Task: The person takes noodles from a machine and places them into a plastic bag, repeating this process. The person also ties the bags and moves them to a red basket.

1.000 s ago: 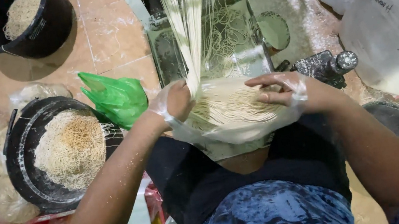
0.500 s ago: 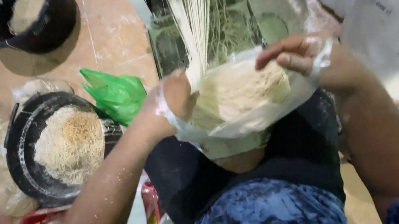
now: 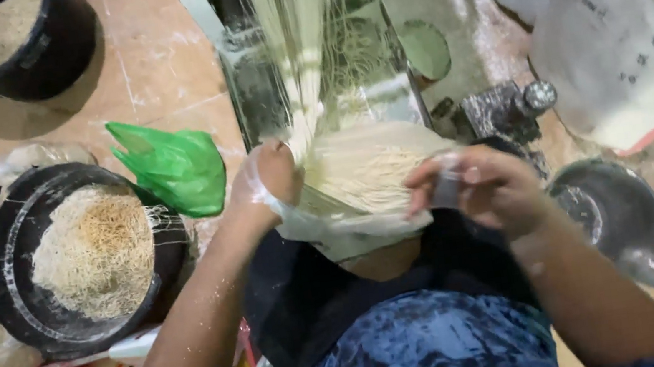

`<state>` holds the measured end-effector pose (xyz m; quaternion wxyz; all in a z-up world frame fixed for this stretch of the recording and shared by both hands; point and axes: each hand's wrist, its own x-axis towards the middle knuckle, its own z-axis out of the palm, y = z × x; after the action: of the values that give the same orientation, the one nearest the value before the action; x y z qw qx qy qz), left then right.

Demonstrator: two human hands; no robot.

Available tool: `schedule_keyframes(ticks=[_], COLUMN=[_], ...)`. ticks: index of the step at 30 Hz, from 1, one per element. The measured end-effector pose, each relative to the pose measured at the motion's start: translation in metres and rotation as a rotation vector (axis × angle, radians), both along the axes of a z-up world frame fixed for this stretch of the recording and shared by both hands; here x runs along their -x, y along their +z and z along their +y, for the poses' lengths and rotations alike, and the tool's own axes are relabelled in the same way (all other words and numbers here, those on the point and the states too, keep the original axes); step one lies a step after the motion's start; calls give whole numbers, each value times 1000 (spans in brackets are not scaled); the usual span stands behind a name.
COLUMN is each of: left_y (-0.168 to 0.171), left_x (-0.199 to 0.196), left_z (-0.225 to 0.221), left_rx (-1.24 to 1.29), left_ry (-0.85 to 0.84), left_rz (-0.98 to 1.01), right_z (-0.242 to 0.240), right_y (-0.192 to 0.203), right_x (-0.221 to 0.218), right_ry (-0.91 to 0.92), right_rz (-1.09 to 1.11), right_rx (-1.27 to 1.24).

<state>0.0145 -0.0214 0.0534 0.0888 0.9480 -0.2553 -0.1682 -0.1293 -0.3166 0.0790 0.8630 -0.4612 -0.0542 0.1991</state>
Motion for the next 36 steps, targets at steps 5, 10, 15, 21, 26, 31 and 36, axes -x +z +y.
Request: schedule_keyframes(ticks=[5, 10, 15, 21, 26, 31, 36], left_y=[-4, 83, 8, -2, 147, 172, 156], left_x=[-8, 26, -9, 17, 77, 77, 44], left_z=[-5, -45, -47, -39, -33, -25, -62], left_rx=[-83, -150, -115, 99, 289, 506, 736], left_ry=[87, 148, 213, -61, -283, -259, -337], left_rz=[-113, -112, -101, -133, 467, 298, 94], right_z=[106, 166, 162, 110, 63, 43, 0], right_y=[-10, -23, -63, -22, 15, 46, 131], right_x=[-15, -35, -50, -61, -37, -35, 3], right_ry=[-102, -356, -650, -261, -351, -286, -196], right_rz=[-302, -35, -273, -131, 207, 27, -79], right_rx=[557, 950, 1072, 755, 229, 46, -106])
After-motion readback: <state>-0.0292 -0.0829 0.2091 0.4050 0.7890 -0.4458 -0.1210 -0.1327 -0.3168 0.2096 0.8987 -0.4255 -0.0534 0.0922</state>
